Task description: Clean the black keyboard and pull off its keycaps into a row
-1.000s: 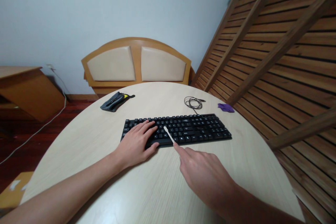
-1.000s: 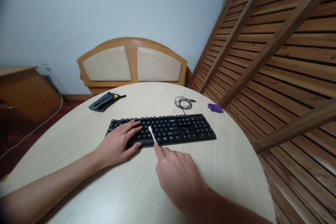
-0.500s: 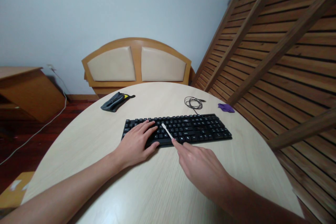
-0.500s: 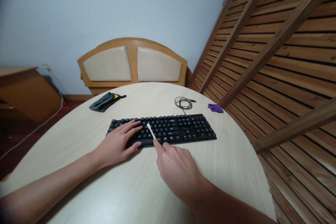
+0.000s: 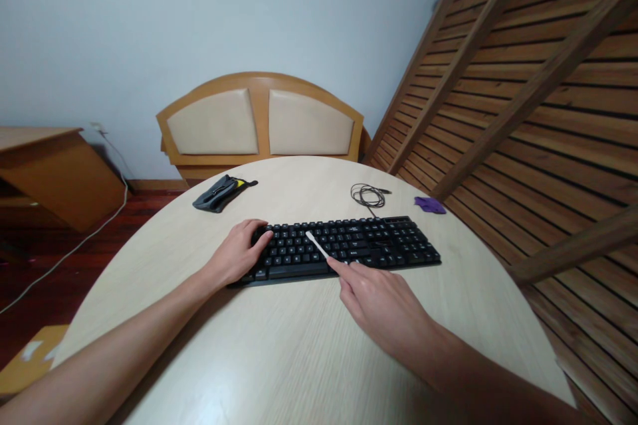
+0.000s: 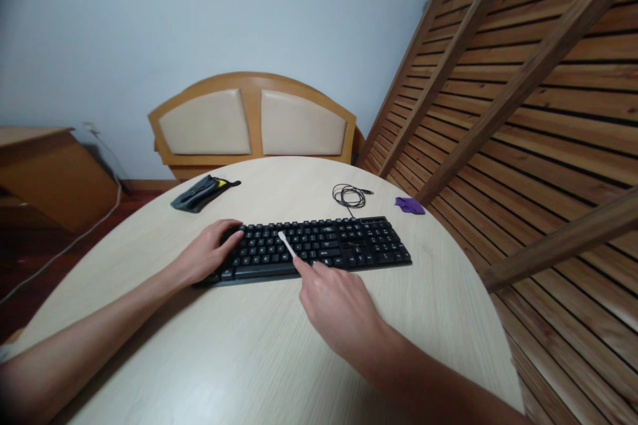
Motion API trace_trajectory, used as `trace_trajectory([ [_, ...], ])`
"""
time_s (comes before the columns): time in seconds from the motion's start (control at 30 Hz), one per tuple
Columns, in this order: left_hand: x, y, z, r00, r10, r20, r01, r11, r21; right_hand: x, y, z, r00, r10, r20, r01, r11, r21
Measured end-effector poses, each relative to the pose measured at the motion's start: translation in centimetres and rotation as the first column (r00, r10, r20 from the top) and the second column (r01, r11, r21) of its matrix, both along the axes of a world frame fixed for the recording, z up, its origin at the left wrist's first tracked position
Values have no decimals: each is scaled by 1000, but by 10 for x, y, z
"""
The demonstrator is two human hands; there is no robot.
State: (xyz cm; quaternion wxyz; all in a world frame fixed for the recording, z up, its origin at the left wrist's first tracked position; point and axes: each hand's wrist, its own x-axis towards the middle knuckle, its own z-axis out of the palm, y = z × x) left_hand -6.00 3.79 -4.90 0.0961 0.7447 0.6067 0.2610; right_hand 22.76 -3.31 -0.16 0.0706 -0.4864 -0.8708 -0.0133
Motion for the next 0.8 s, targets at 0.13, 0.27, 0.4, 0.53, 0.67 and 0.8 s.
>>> trace_trajectory([
  [0.13,3,-3,-1,1000,-14,23,14,1000,13,-1,0,-1,1000,5,-15,-5,1000,-6],
  [0.27,8,-9,-3,998,-56,41,56,998,12,-1,-2,1,999,1,-38,-2,1000,-22],
  [0.4,12,-16,-1,994,-109,31,109,994,-5,-2,-1,1,999,-33,-31,32,999,-19],
  [0.53,15,-20,2,991,-133,8,133,991,-8,-3,4,0,999,-46,-2,46,999,-24],
  [0.67,16,-21,3,992,-125,-23,125,992,-1,-3,5,1,999,-42,-2,42,999,-30],
  [0.8,19,-22,5,993,-116,-36,116,993,-2,-2,3,3,999,-34,-33,33,999,-29],
])
